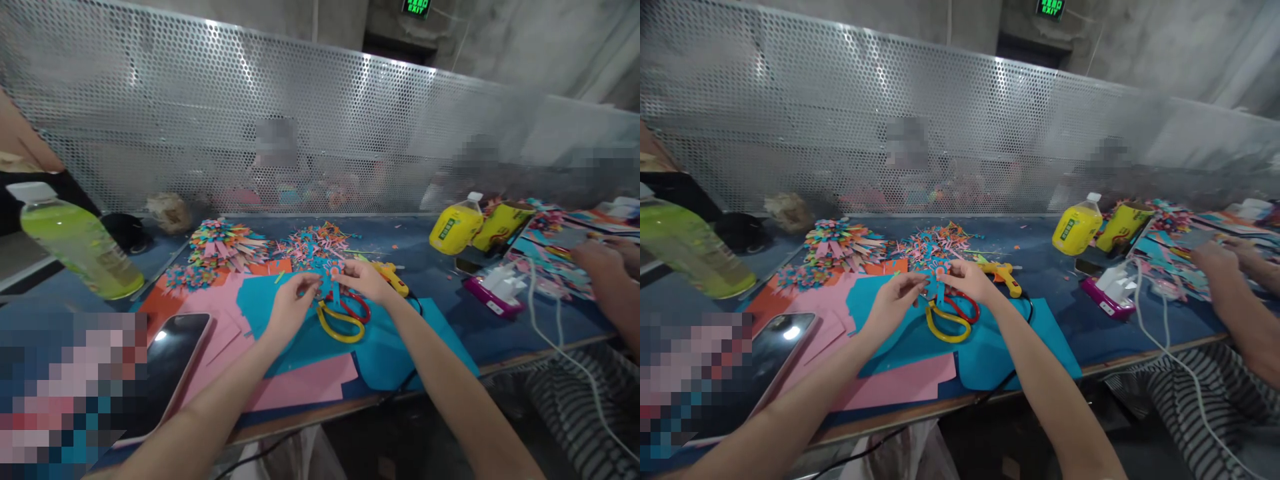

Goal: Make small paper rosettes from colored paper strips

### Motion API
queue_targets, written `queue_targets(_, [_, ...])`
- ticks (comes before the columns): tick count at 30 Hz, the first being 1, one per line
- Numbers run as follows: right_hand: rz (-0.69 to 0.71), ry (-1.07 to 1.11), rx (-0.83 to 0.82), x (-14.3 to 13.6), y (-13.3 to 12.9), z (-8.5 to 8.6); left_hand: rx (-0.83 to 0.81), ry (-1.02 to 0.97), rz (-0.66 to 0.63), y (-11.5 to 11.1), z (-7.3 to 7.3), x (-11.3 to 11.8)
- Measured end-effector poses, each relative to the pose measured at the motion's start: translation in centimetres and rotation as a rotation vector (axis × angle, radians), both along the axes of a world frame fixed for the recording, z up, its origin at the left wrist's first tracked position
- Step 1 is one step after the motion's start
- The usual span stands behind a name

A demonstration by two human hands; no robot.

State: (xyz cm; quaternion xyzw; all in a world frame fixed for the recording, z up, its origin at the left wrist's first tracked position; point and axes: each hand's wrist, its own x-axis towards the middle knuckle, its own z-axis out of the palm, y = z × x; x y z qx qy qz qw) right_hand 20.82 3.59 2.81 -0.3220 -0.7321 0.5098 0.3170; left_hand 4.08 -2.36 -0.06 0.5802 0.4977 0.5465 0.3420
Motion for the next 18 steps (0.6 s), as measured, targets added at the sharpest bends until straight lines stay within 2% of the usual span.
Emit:
queue_targets(11, [0.002, -0.031, 0.027, 0.33, 0.47, -0.59, 0.006, 0.0, 0.0, 0.11, -0.49, 0.21])
queue_targets(18, [-0.008, -0.036, 0.083, 0.59, 0.34, -0.23, 0.015, 0.059, -0.039, 0.05, -0.75, 0.03])
